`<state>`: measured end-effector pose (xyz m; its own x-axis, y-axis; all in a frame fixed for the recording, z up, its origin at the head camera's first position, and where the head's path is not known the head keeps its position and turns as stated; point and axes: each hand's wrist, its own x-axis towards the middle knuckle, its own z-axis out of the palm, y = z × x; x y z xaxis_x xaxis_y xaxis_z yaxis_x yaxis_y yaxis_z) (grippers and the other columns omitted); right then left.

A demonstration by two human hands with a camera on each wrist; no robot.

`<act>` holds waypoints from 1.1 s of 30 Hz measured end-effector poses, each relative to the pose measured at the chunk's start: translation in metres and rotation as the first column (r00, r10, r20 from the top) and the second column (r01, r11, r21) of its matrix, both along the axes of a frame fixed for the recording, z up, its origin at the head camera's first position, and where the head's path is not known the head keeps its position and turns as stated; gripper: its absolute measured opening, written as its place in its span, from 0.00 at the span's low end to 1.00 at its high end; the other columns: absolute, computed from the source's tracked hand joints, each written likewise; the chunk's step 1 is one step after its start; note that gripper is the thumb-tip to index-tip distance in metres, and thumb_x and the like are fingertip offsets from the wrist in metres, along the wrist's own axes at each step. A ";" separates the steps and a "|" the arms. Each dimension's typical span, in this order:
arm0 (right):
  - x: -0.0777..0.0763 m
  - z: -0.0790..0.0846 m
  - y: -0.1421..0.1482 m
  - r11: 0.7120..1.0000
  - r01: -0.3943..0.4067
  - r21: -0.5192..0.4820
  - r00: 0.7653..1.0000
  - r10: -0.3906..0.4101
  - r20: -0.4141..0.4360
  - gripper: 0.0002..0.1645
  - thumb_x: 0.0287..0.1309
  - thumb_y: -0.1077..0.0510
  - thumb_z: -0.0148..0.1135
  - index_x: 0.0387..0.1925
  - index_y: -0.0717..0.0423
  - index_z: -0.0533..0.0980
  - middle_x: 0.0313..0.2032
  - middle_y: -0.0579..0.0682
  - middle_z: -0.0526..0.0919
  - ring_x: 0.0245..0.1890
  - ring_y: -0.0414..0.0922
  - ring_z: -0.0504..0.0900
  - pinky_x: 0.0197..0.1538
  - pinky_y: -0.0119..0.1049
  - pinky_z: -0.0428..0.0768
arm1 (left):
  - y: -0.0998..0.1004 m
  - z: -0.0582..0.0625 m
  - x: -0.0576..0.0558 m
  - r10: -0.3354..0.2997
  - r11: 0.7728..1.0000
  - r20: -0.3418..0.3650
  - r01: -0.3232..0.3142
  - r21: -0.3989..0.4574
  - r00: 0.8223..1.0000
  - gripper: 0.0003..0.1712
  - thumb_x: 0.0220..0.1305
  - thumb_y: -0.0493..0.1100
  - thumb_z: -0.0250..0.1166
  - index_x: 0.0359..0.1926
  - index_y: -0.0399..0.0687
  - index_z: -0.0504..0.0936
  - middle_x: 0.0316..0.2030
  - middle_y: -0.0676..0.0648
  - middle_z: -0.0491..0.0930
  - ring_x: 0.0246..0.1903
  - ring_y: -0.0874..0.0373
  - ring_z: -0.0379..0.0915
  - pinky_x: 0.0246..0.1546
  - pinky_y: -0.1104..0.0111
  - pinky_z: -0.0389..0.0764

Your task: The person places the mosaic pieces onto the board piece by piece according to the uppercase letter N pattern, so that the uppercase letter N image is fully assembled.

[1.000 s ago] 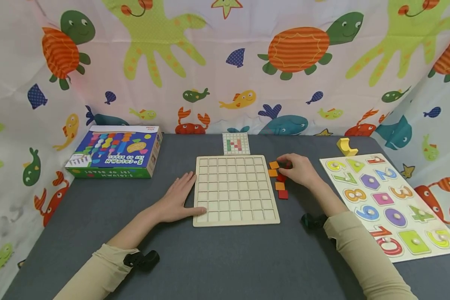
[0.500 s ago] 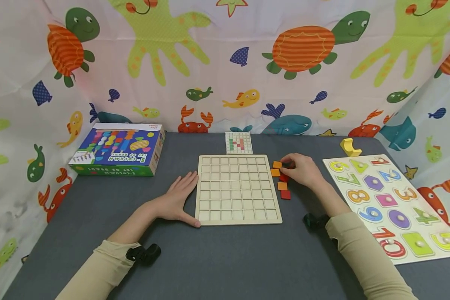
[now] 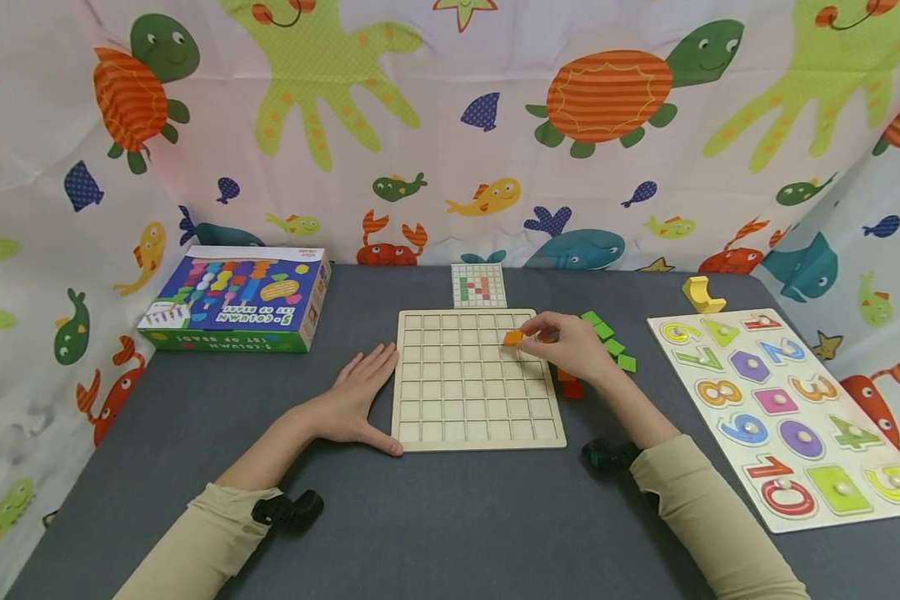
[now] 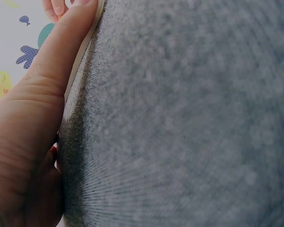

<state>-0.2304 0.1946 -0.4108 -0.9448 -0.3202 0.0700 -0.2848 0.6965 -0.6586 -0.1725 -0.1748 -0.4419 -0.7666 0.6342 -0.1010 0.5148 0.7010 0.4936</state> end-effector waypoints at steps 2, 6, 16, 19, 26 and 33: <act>0.000 -0.002 -0.008 1.000 -0.027 -0.001 1.000 0.027 0.002 0.17 0.58 0.51 0.69 0.47 0.54 0.83 0.41 0.51 0.85 0.41 0.48 0.80 0.43 0.44 0.78 | 0.001 0.001 0.000 0.001 1.000 0.001 -0.001 0.000 1.000 0.80 0.38 0.78 0.70 0.77 0.40 0.36 0.77 0.42 0.34 0.75 0.47 0.25 0.70 0.48 0.30; -0.001 -0.005 -0.019 0.996 -0.082 0.024 0.997 0.082 0.006 0.16 0.57 0.52 0.70 0.46 0.53 0.83 0.41 0.49 0.84 0.41 0.47 0.79 0.43 0.44 0.78 | 0.002 0.003 0.001 0.001 1.000 0.005 -0.001 0.003 1.000 0.80 0.39 0.77 0.71 0.77 0.40 0.36 0.77 0.42 0.34 0.75 0.47 0.25 0.70 0.48 0.30; 0.000 -0.007 -0.026 0.985 -0.143 0.094 0.988 0.147 -0.035 0.16 0.56 0.56 0.71 0.47 0.55 0.84 0.44 0.50 0.84 0.44 0.49 0.77 0.48 0.47 0.76 | 0.003 0.003 0.001 0.001 1.000 -0.002 -0.001 -0.006 1.000 0.80 0.39 0.77 0.71 0.77 0.39 0.37 0.77 0.42 0.35 0.75 0.47 0.26 0.70 0.48 0.30; 0.001 -0.007 -0.026 0.984 -0.155 0.086 0.987 0.158 -0.035 0.17 0.56 0.56 0.71 0.48 0.55 0.83 0.45 0.51 0.83 0.46 0.51 0.76 0.50 0.48 0.75 | 0.003 0.003 0.002 0.001 1.000 -0.002 -0.001 -0.007 1.000 0.80 0.39 0.77 0.71 0.77 0.39 0.37 0.77 0.42 0.35 0.75 0.47 0.26 0.70 0.48 0.30; 0.006 -0.007 -0.015 0.995 -0.102 0.015 0.993 0.103 -0.062 0.14 0.62 0.55 0.65 0.48 0.55 0.83 0.47 0.52 0.83 0.46 0.50 0.78 0.47 0.48 0.78 | 0.003 0.003 0.001 -0.002 1.000 -0.002 0.002 -0.009 1.000 0.80 0.39 0.78 0.70 0.77 0.39 0.37 0.77 0.42 0.35 0.75 0.47 0.26 0.70 0.48 0.31; 0.007 -0.002 0.018 0.999 0.047 0.016 0.995 -0.045 -0.090 0.09 0.64 0.57 0.64 0.43 0.56 0.84 0.40 0.54 0.85 0.37 0.50 0.80 0.39 0.44 0.78 | 0.002 0.003 0.001 0.004 1.000 -0.004 -0.004 -0.009 1.000 0.80 0.38 0.78 0.70 0.77 0.39 0.38 0.77 0.42 0.35 0.75 0.47 0.26 0.70 0.48 0.31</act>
